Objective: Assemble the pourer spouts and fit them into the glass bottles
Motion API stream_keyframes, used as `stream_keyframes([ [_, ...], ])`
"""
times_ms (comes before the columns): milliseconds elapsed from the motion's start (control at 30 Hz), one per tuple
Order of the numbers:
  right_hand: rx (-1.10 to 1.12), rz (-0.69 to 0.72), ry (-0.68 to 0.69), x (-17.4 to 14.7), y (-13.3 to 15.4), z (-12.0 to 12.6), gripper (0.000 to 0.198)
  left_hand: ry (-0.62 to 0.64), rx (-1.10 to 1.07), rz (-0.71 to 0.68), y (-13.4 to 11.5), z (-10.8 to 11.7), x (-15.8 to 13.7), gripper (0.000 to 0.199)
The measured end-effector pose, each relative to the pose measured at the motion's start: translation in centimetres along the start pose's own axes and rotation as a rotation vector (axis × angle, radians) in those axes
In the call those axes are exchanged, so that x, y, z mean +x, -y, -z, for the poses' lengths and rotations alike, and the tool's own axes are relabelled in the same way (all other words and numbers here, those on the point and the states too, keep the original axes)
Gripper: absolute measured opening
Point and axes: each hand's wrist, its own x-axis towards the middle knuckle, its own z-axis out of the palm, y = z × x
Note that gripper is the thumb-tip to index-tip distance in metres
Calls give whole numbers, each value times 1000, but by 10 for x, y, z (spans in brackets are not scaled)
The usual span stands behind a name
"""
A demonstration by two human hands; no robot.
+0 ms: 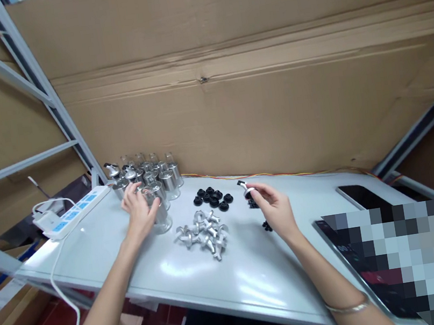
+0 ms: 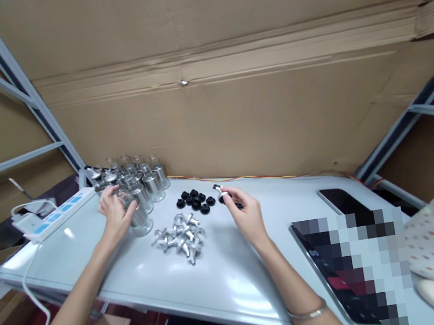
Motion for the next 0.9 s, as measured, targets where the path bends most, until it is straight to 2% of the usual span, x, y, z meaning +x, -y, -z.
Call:
stream_keyframes([
  [167, -111, 81, 1, -1, -3, 0, 29, 26, 41, -112, -20, -16, 13, 29],
  [300, -195, 143, 22, -2, -3, 0, 28, 50, 41, -89, -27, -28, 24, 26],
  [467, -183, 147, 25, -2, -2, 0, 26, 1, -37, 2, -15, -38, 30, 25],
  [767, -198, 151, 22, -1, -3, 0, 26, -86, -84, 31, 10, -43, 34, 23],
  [900, -195, 146, 32, -2, -2, 0, 25, -85, -108, 27, 17, -43, 34, 23],
])
